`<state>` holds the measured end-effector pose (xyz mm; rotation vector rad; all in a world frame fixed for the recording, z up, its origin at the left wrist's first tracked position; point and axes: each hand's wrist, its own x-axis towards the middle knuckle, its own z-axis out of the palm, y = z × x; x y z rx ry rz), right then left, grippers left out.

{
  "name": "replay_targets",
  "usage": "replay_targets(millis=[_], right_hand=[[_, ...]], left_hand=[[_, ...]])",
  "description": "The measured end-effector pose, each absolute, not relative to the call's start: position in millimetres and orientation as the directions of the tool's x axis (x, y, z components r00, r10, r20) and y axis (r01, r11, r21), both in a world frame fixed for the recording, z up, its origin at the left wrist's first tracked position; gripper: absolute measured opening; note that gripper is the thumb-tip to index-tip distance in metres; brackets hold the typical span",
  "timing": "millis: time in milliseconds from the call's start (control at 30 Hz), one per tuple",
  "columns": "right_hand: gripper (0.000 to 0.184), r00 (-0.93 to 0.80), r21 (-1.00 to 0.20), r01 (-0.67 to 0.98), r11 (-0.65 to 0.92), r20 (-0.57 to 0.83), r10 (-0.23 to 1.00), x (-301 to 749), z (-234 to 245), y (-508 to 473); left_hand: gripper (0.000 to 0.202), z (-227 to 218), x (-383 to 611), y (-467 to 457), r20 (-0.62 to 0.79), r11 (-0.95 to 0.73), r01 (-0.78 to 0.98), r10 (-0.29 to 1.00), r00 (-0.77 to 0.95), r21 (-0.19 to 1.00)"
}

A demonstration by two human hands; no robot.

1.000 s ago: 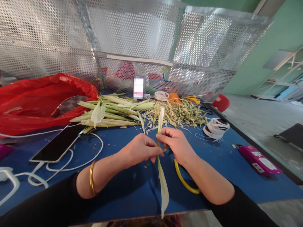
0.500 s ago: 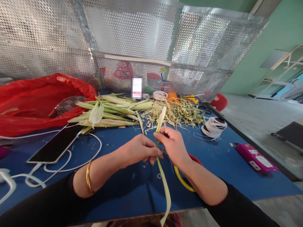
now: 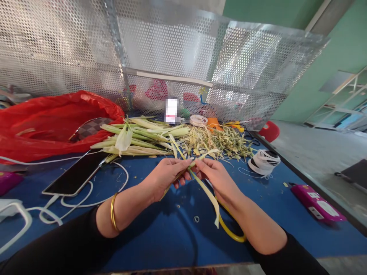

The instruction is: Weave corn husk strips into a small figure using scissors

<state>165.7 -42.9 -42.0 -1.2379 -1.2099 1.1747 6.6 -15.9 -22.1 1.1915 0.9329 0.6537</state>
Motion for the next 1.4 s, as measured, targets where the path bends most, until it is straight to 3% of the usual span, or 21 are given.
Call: replay_targets(millis=[100, 267, 367, 467, 600, 700, 767, 833, 900, 1000, 1200, 1400], right_hand=[[0.032, 0.068, -0.994, -0.104, 0.025, 0.018, 0.998, 160, -47, -43], [0.03, 0.131, -0.997, -0.068, 0.044, 0.034, 0.991, 159, -49, -44], [0.031, 0.145, -0.997, 0.002, 0.075, 0.074, 0.987, 159, -47, -46], [0.035, 0.141, -0.963, 0.238, 0.123, 0.159, 0.977, 162, -40, -50], [0.04, 0.194, -0.686, 0.66, 0.307, 0.551, 0.812, 170, -28, -56], [0.019, 0.051, -0.494, 0.764, 0.414, 0.686, 0.726, 172, -25, -57], [0.01, -0.056, -0.499, 0.736, 0.457, 0.629, 0.776, 170, -26, -55], [0.007, -0.11, -0.603, 0.652, 0.461, 0.526, 0.843, 166, -28, -53], [0.012, -0.113, -0.713, 0.554, 0.43, 0.447, 0.887, 162, -30, -52], [0.017, -0.056, -0.773, 0.485, 0.409, 0.439, 0.897, 159, -32, -53], [0.022, 0.007, -0.752, 0.486, 0.445, 0.513, 0.859, 155, -35, -56], [0.018, -0.057, -0.637, 0.568, 0.521, 0.602, 0.797, 150, -40, -57]], left_hand=[[0.031, -27, 8, -18, -0.252, 0.252, 0.067, 0.835, 0.489, 0.965], [0.026, -31, 9, -19, -0.255, 0.235, 0.106, 0.815, 0.52, 0.966], [0.025, -28, 9, -20, -0.26, 0.245, 0.098, 0.814, 0.519, 0.965], [0.024, -24, 8, -21, -0.285, 0.268, 0.106, 0.823, 0.491, 0.958], [0.024, -25, 10, -21, -0.278, 0.234, 0.152, 0.85, 0.448, 0.96], [0.026, -28, 12, -23, -0.25, 0.162, 0.225, 0.856, 0.453, 0.961], [0.027, -30, 14, -26, -0.251, 0.122, 0.288, 0.846, 0.47, 0.95], [0.028, -32, 16, -29, -0.257, 0.093, 0.334, 0.834, 0.489, 0.938], [0.026, -33, 16, -32, -0.248, 0.072, 0.34, 0.824, 0.509, 0.938], [0.024, -33, 16, -34, -0.229, 0.053, 0.328, 0.82, 0.525, 0.943], [0.02, -32, 16, -33, -0.203, 0.023, 0.294, 0.773, 0.6, 0.955], [0.019, -36, 15, -31, -0.278, 0.137, 0.259, 0.701, 0.656, 0.956]])
